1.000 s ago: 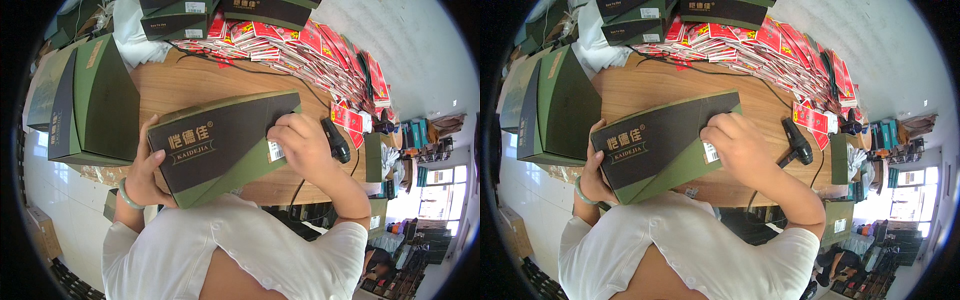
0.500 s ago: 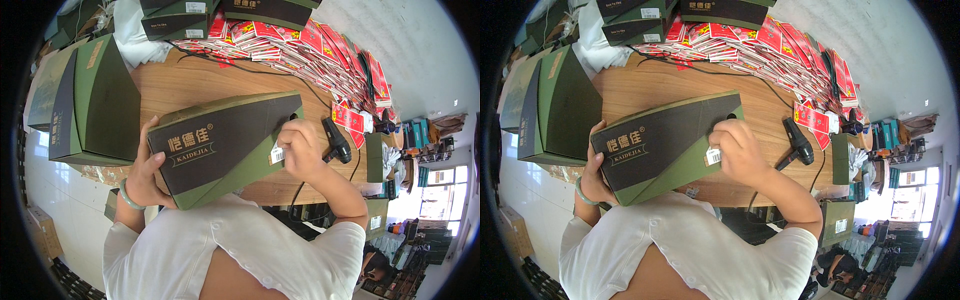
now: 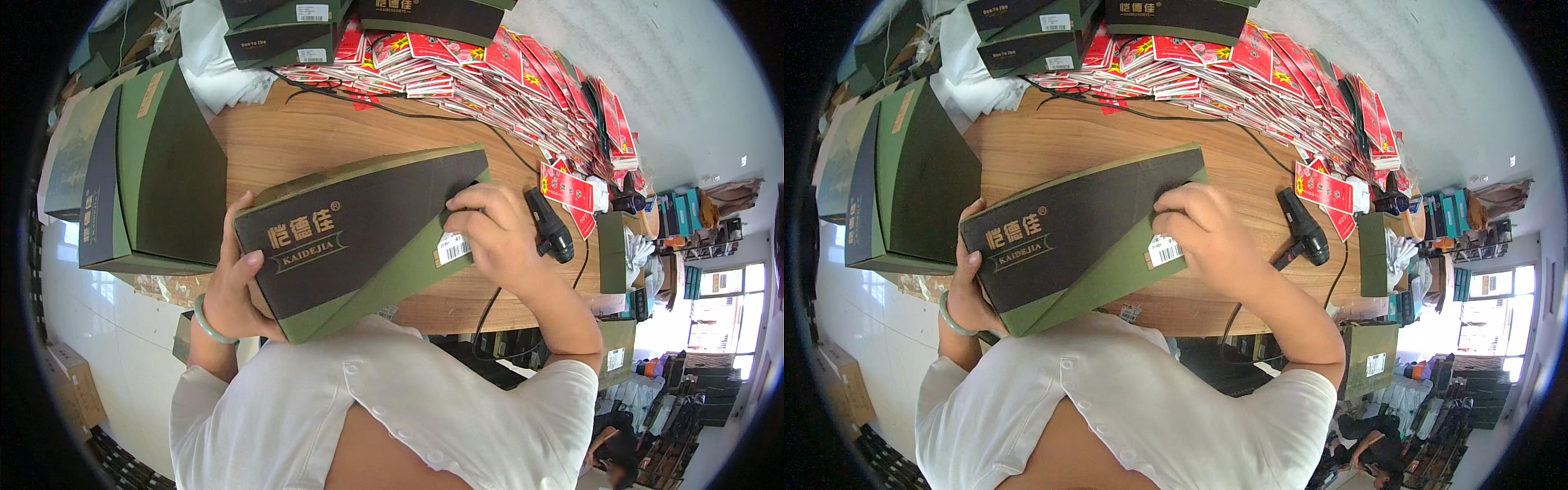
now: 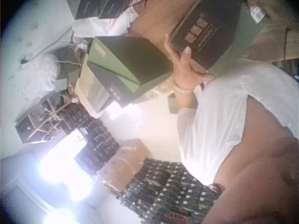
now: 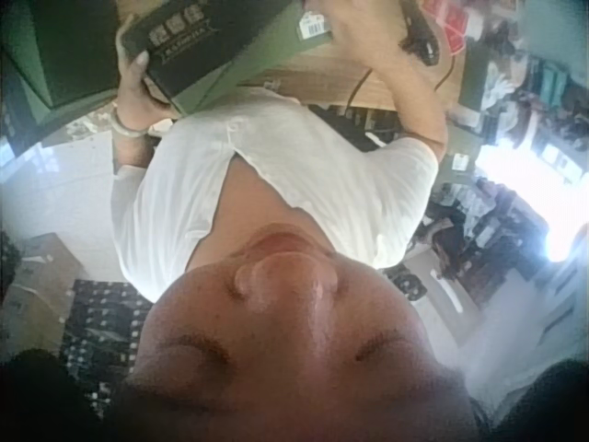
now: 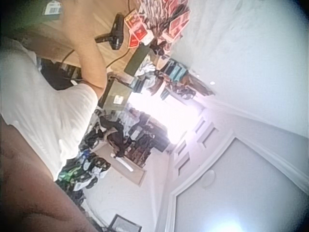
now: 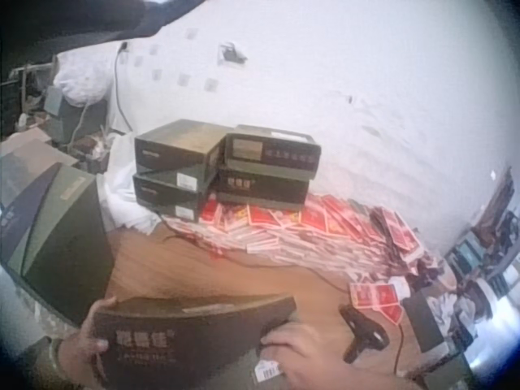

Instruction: The person places a shoe into a cardboard box, adds a white tissue sheet, inserts a red card, and closes the box. They then use a handheld scanner on the box label and stack the finished box with others.

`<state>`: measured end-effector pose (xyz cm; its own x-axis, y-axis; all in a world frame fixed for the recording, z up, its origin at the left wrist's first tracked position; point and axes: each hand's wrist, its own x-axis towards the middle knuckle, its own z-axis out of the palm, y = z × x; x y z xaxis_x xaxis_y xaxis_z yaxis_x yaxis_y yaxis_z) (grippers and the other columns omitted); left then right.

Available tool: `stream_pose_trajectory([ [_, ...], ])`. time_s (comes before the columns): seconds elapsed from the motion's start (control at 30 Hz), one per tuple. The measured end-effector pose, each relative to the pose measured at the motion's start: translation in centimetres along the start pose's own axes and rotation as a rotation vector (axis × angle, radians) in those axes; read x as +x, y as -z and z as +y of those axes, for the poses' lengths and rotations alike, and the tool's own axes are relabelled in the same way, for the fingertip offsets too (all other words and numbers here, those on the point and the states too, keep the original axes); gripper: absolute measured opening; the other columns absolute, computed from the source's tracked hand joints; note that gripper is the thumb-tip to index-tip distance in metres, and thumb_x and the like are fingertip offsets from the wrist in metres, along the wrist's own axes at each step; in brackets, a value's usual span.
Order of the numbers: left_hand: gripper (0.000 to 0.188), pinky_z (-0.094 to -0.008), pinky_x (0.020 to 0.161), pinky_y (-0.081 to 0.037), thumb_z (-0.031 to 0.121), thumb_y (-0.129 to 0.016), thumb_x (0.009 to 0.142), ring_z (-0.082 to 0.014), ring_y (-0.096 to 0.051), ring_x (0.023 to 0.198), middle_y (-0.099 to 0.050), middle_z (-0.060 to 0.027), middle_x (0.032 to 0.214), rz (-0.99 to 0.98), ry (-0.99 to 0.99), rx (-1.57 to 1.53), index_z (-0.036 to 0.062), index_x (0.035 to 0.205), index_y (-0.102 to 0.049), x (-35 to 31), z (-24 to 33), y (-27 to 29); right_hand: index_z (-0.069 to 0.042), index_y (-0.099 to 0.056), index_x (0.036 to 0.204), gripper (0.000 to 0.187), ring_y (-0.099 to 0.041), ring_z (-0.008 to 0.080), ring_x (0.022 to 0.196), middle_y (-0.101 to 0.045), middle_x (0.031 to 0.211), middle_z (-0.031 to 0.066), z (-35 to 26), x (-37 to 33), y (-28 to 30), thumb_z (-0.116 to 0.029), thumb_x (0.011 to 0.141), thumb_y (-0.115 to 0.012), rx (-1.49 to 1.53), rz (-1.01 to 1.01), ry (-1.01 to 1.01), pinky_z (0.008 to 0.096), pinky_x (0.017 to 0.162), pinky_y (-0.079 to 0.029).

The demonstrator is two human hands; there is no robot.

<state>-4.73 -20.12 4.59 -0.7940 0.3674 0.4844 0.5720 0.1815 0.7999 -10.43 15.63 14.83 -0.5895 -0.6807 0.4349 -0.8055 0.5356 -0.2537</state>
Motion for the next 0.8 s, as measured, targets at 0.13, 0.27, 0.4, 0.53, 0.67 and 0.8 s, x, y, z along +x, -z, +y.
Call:
stream_pose_trajectory([
  [0.13, 0.121, -0.0547, 0.108, -0.033, 0.052, -0.093, 0.048, -0.0555, -0.029, 0.134, -0.017, -0.0359, 0.148, -0.027, 0.01, -0.008, 0.034, 0.148, -0.028, -0.5, -0.8, 0.4, -0.005, -0.062, 0.088, 0.022, -0.059, 0.0291, 0.098, -0.056, 0.102, 0.0099, 0.9, -1.2, -2.1, 0.008, 0.071, -0.064, 0.132, 0.154, 0.029, 0.0399, 0.085, -0.048],
  [0.27, 0.122, -0.0539, 0.107, -0.036, 0.05, -0.094, 0.049, -0.0553, -0.035, 0.131, -0.016, -0.0361, 0.148, -0.046, -0.013, -0.01, 0.0338, 0.148, -0.026, -0.2, -0.8, 0.4, -0.004, -0.063, 0.085, 0.021, -0.06, 0.0293, 0.098, -0.055, 0.099, 0.01, 1.1, -1.8, -2.3, 0.012, 0.071, -0.062, 0.256, 0.222, 0.023, 0.0399, 0.085, -0.05],
  [0.4, 0.122, -0.0536, 0.105, -0.04, 0.046, -0.094, 0.048, -0.0549, -0.038, 0.128, -0.011, -0.0346, 0.149, -0.05, 0.01, -0.082, 0.0349, 0.148, -0.024, -0.2, -0.7, 0.2, -0.004, -0.063, 0.079, 0.024, -0.061, 0.0287, 0.094, -0.053, 0.095, 0.0111, 0.8, -2.1, -2.1, 0.017, 0.072, -0.054, 0.258, 0.268, 0.016, 0.0389, 0.083, -0.053],
  [0.53, 0.122, -0.054, 0.105, -0.042, 0.042, -0.095, 0.048, -0.0538, -0.04, 0.127, -0.005, -0.0321, 0.15, -0.049, 0.071, -0.236, 0.0377, 0.147, -0.024, 0.1, -0.5, -0.1, -0.006, -0.06, 0.077, 0.022, -0.06, 0.0271, 0.093, -0.052, 0.095, 0.0099, 0.6, -2.7, -2.8, 0.015, 0.075, -0.055, 0.206, 0.346, 0.008, 0.0387, 0.082, -0.053],
  [0.67, 0.12, -0.0542, 0.105, -0.043, 0.041, -0.095, 0.05, -0.0525, -0.043, 0.126, -0.004, -0.0293, 0.15, -0.067, 0.045, -0.273, 0.0393, 0.146, -0.024, 0.5, -0.1, -0.4, -0.006, -0.061, 0.078, 0.016, -0.06, 0.0272, 0.094, -0.053, 0.097, 0.0095, 1.0, -3.5, -3.3, 0.01, 0.079, -0.06, 0.234, 0.43, 0.017, 0.0373, 0.083, -0.05],
  [0.8, 0.118, -0.0547, 0.104, -0.043, 0.041, -0.095, 0.052, -0.0509, -0.045, 0.126, -0.005, -0.027, 0.15, -0.019, 0.119, -0.39, 0.04, 0.145, -0.023, 0.8, 0.3, -0.6, -0.007, -0.059, 0.079, 0.013, -0.06, 0.026, 0.094, -0.052, 0.096, 0.0094, 0.8, -3.7, -3.6, 0.003, 0.087, -0.061, 0.36, 0.495, -0.059, 0.0373, 0.083, -0.05],
])
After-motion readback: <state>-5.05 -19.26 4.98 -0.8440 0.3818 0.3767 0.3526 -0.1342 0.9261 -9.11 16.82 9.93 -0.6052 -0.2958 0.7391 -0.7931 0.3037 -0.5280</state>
